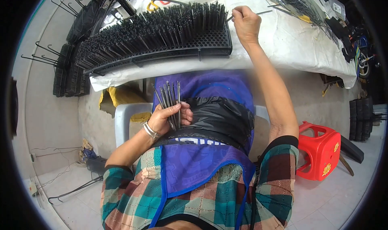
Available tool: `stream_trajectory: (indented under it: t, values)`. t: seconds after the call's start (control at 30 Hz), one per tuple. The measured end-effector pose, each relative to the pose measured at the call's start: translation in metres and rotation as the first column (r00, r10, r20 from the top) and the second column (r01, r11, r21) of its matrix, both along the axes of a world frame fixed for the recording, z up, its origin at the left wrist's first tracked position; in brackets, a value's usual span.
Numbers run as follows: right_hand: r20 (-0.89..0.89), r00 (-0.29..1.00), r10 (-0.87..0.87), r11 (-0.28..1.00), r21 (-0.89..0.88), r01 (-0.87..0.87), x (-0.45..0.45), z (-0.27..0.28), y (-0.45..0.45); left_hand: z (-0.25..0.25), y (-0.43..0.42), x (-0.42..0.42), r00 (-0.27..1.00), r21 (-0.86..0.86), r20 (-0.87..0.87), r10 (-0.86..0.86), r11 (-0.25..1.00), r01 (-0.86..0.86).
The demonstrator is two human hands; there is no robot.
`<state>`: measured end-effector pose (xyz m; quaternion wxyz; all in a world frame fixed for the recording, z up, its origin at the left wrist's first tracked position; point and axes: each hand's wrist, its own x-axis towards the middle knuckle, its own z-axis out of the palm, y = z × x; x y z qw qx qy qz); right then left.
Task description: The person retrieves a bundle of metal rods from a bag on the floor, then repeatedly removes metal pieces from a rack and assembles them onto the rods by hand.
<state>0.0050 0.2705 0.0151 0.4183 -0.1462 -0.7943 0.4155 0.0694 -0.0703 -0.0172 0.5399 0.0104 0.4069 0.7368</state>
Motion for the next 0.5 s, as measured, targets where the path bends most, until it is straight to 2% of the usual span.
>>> stream_trajectory:
  t: [0.07, 0.27, 0.3, 0.4, 0.5]
  values:
    - [-0.023, 1.0, -0.007, 0.998, 0.062, 0.009, 0.0, 0.001, -0.002, -0.002, -0.001, -0.001, 1.0, -0.001, -0.001, -0.004, 1.0, 0.004]
    - [-0.153, 0.988, 0.01, 0.995, 0.103, 0.006, -0.003, 0.022, -0.008, -0.005, -0.002, -0.002, 1.0, -0.009, 0.011, -0.013, 1.0, 0.013]
    - [-0.132, 0.991, 0.034, 0.992, 0.125, -0.017, -0.004, 0.023, -0.009, -0.004, -0.002, -0.002, 1.0, -0.009, 0.006, -0.015, 1.0, 0.015]
    - [-0.005, 0.998, 0.055, 0.926, 0.375, -0.049, -0.009, 0.024, -0.008, -0.004, -0.002, -0.002, 1.0, 0.002, -0.005, -0.019, 1.0, 0.019]
    - [-0.023, 0.998, 0.053, 0.788, 0.615, -0.028, -0.018, 0.02, -0.001, -0.004, -0.002, -0.002, 1.0, 0.013, -0.018, -0.024, 1.0, 0.024]
